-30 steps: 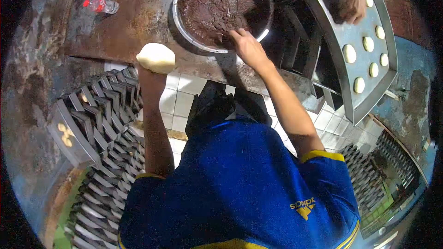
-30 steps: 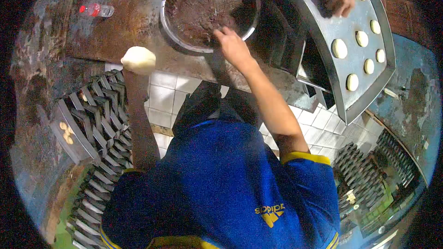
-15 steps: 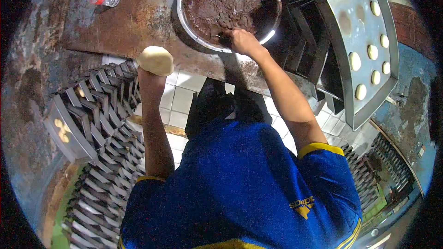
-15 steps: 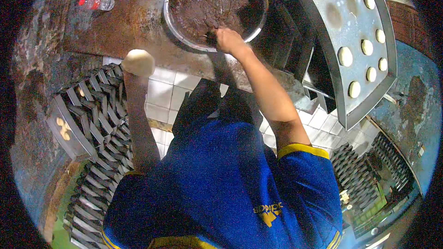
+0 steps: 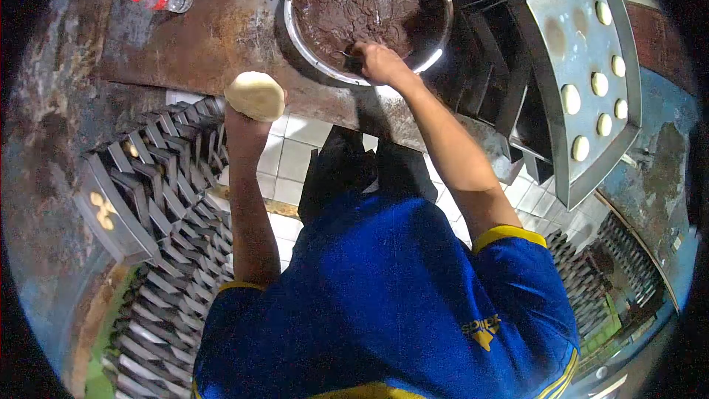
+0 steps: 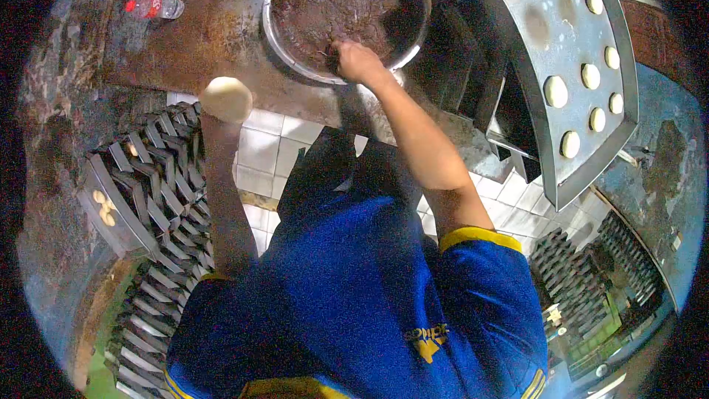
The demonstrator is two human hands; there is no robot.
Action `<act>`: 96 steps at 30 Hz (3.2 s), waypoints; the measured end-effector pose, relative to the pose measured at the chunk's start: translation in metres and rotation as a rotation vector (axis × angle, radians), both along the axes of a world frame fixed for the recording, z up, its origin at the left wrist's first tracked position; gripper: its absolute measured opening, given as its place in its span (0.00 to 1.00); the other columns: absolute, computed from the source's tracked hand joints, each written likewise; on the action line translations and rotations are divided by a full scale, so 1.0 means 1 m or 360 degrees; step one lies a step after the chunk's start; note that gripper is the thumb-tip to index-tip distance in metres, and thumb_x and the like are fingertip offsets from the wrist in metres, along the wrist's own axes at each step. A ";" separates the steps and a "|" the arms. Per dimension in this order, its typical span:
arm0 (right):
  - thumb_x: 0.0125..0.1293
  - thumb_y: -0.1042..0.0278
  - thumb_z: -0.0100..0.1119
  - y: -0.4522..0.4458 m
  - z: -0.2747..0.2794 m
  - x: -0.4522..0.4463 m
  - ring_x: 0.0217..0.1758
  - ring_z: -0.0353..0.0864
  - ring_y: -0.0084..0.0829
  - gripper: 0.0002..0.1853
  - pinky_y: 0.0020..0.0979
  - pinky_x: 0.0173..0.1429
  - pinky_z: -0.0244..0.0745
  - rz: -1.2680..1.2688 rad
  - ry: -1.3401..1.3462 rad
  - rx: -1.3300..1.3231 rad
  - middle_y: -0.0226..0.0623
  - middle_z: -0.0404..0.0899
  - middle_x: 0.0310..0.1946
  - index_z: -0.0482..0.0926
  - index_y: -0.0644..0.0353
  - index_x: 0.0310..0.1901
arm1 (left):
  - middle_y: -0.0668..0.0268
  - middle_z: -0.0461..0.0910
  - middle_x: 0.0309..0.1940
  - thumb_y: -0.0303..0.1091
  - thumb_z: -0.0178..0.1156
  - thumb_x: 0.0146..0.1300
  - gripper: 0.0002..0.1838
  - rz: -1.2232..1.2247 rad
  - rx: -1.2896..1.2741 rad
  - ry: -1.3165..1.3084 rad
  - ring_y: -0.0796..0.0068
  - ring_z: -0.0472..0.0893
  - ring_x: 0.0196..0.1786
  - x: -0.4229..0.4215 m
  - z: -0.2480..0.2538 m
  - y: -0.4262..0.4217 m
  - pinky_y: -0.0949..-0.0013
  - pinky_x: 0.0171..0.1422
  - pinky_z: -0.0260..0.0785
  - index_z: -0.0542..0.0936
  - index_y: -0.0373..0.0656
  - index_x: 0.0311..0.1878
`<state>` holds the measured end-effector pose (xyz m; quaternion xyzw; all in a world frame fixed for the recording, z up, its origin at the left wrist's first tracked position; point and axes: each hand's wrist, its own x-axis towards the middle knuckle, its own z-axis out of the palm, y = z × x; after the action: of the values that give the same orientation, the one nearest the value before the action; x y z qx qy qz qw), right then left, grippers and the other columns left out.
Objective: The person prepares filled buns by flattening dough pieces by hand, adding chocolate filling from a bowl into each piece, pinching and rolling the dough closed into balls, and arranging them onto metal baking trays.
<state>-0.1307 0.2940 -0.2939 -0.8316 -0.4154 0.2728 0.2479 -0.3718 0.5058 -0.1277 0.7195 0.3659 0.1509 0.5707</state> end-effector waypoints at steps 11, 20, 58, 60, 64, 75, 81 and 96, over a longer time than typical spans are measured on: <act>0.67 0.74 0.59 0.004 0.065 0.011 0.43 0.81 0.28 0.17 0.33 0.50 0.76 -0.0131 0.1185 0.0151 0.35 0.87 0.42 0.82 0.61 0.57 | 0.59 0.88 0.45 0.33 0.82 0.57 0.25 -0.0307 0.0002 0.0109 0.66 0.88 0.49 0.015 0.018 -0.002 0.62 0.56 0.79 0.80 0.35 0.52; 0.65 0.69 0.55 0.019 0.027 -0.012 0.59 0.85 0.59 0.23 0.51 0.65 0.77 -0.0076 0.0173 -0.0312 0.62 0.85 0.52 0.82 0.63 0.61 | 0.61 0.87 0.51 0.37 0.83 0.58 0.31 -0.0564 0.0190 0.0353 0.68 0.86 0.54 0.015 0.014 -0.004 0.60 0.62 0.79 0.78 0.41 0.61; 0.52 0.52 0.85 -0.092 0.268 -0.085 0.67 0.78 0.51 0.41 0.45 0.72 0.74 -0.0451 0.0034 0.0967 0.48 0.78 0.61 0.79 0.61 0.66 | 0.62 0.89 0.42 0.39 0.78 0.61 0.19 -0.1411 0.0027 -0.0150 0.74 0.86 0.46 0.095 0.054 -0.075 0.64 0.53 0.78 0.85 0.38 0.48; 0.51 0.53 0.85 -0.080 0.302 -0.076 0.66 0.79 0.50 0.42 0.45 0.71 0.74 -0.0337 -0.0058 0.0919 0.47 0.78 0.61 0.78 0.59 0.67 | 0.59 0.90 0.44 0.35 0.75 0.57 0.19 -0.1535 -0.0070 0.0094 0.69 0.89 0.49 0.103 0.094 -0.086 0.62 0.55 0.80 0.86 0.38 0.51; 0.49 0.56 0.85 -0.076 0.321 -0.057 0.63 0.80 0.47 0.42 0.45 0.69 0.75 -0.0052 0.0008 0.0712 0.45 0.79 0.58 0.79 0.56 0.67 | 0.57 0.90 0.45 0.35 0.75 0.57 0.22 -0.1656 -0.0013 0.0051 0.71 0.88 0.50 0.107 0.102 -0.080 0.61 0.56 0.79 0.85 0.37 0.53; 0.66 0.62 0.74 -0.066 0.329 -0.072 0.51 0.87 0.37 0.17 0.36 0.56 0.81 -0.0435 0.0304 0.1033 0.44 0.85 0.45 0.89 0.60 0.52 | 0.68 0.82 0.53 0.22 0.72 0.55 0.33 -0.1400 -0.0570 -0.0206 0.78 0.81 0.57 0.085 0.117 -0.070 0.68 0.64 0.74 0.74 0.39 0.66; 0.63 0.65 0.75 -0.064 0.326 -0.064 0.44 0.89 0.43 0.15 0.39 0.51 0.83 -0.0436 0.0042 0.0842 0.42 0.86 0.40 0.88 0.62 0.49 | 0.66 0.83 0.53 0.26 0.75 0.60 0.31 -0.1326 -0.0293 0.0116 0.76 0.83 0.53 0.088 0.140 -0.071 0.68 0.61 0.76 0.74 0.39 0.66; 0.57 0.53 0.80 -0.069 0.365 -0.056 0.63 0.80 0.57 0.44 0.48 0.67 0.79 -0.0127 -0.0387 0.0622 0.51 0.71 0.66 0.72 0.51 0.75 | 0.67 0.81 0.52 0.32 0.60 0.71 0.17 -0.0902 -0.1194 -0.0415 0.79 0.80 0.54 0.100 0.116 -0.105 0.70 0.60 0.74 0.76 0.37 0.61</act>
<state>-0.1866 0.2254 0.0712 -0.8103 -0.4538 0.0749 0.3631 -0.2714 0.4013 -0.0114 0.5107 0.1102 -0.0636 0.8503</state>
